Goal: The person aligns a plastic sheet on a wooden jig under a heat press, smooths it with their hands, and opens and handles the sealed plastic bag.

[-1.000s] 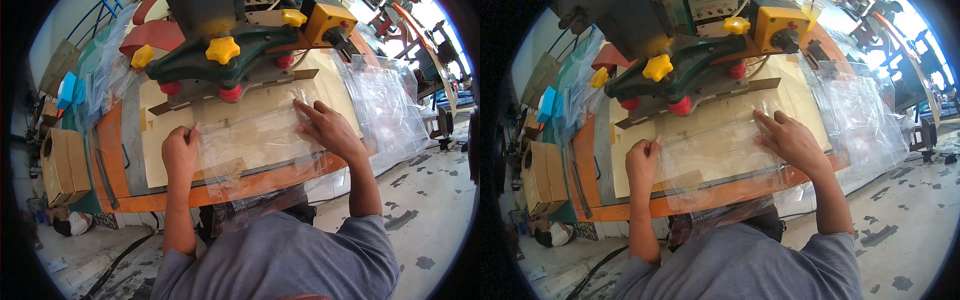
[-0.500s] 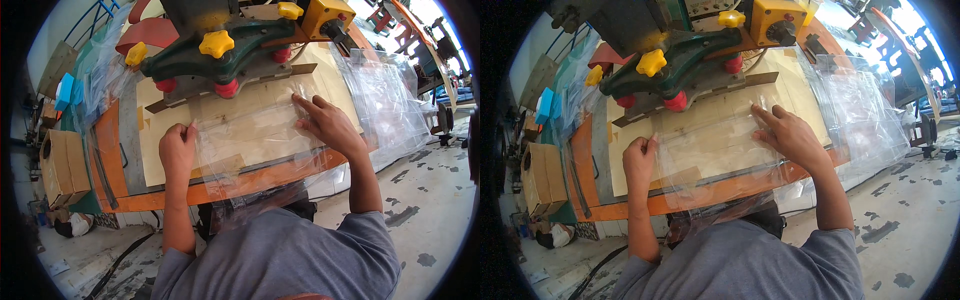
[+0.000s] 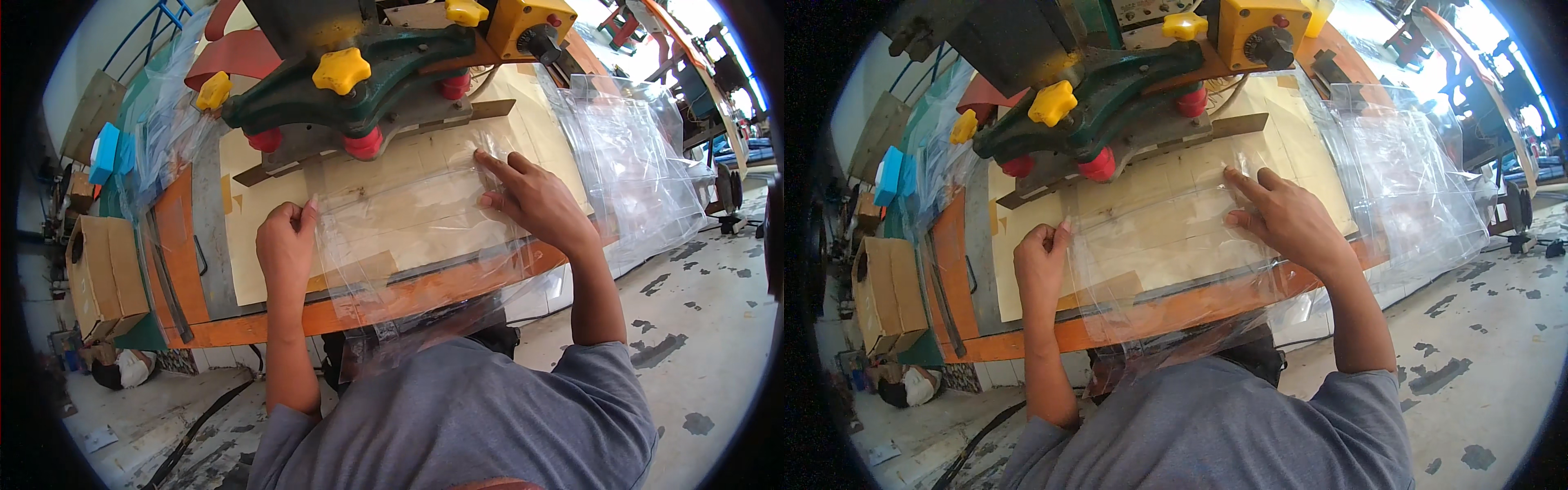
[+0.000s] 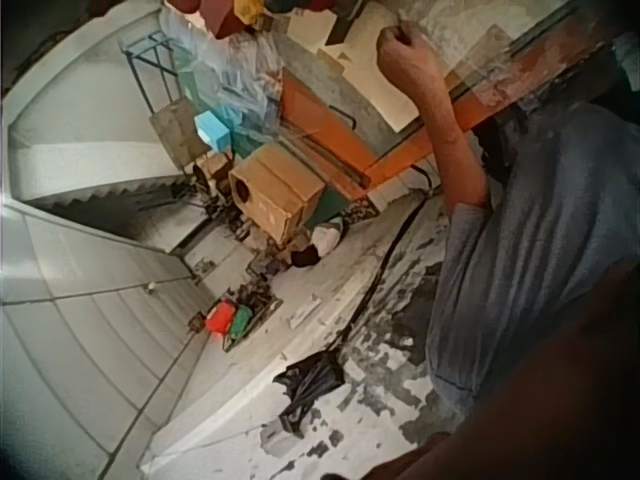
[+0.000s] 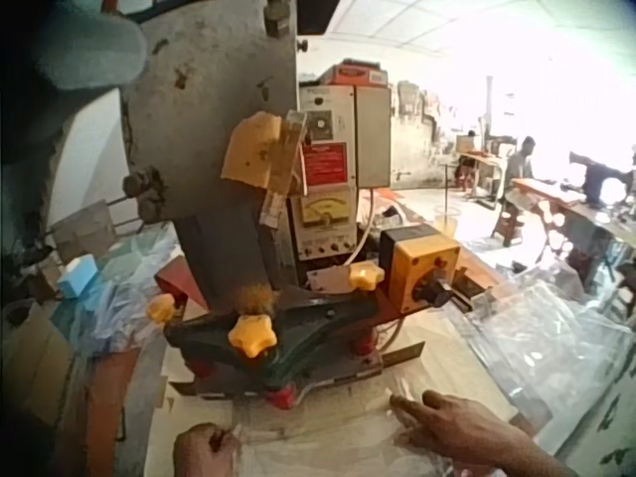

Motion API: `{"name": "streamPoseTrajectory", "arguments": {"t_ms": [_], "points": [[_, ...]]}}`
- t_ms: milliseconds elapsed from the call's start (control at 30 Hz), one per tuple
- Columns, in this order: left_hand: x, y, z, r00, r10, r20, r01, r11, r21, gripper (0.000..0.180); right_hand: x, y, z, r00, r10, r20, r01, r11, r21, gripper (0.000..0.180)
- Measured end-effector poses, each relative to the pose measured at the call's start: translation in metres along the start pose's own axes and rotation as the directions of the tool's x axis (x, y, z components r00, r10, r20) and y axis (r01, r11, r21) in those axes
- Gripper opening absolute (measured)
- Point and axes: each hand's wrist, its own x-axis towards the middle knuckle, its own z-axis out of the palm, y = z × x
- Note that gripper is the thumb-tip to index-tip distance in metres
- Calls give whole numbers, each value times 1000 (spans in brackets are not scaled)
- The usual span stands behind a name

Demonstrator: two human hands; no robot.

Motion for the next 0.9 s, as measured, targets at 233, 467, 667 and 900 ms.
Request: {"name": "streamPoseTrajectory", "arguments": {"t_ms": [233, 467, 667, 900], "points": [[-1, 2, -2, 1000, -8, 15, 8, 1000, 25, 42, 0, -2, -1, 1000, 13, 18, -13, 1000, -15, 62], [-2, 1, -1, 999, 26, -34, -27, 999, -23, 42, 0, -3, -2, 1000, 13, 15, -13, 1000, -1, 59], [0, -3, 5, 999, 27, -30, -27, 1000, -9, 43, 0, -3, -3, 1000, 19, 9, -19, 1000, -11, 57], [-1, -6, 7, 999, 28, -47, -31, 996, -81, 42, 9, 9, -7, 995, -5, -100, 19, 990, 138, 49]]}}
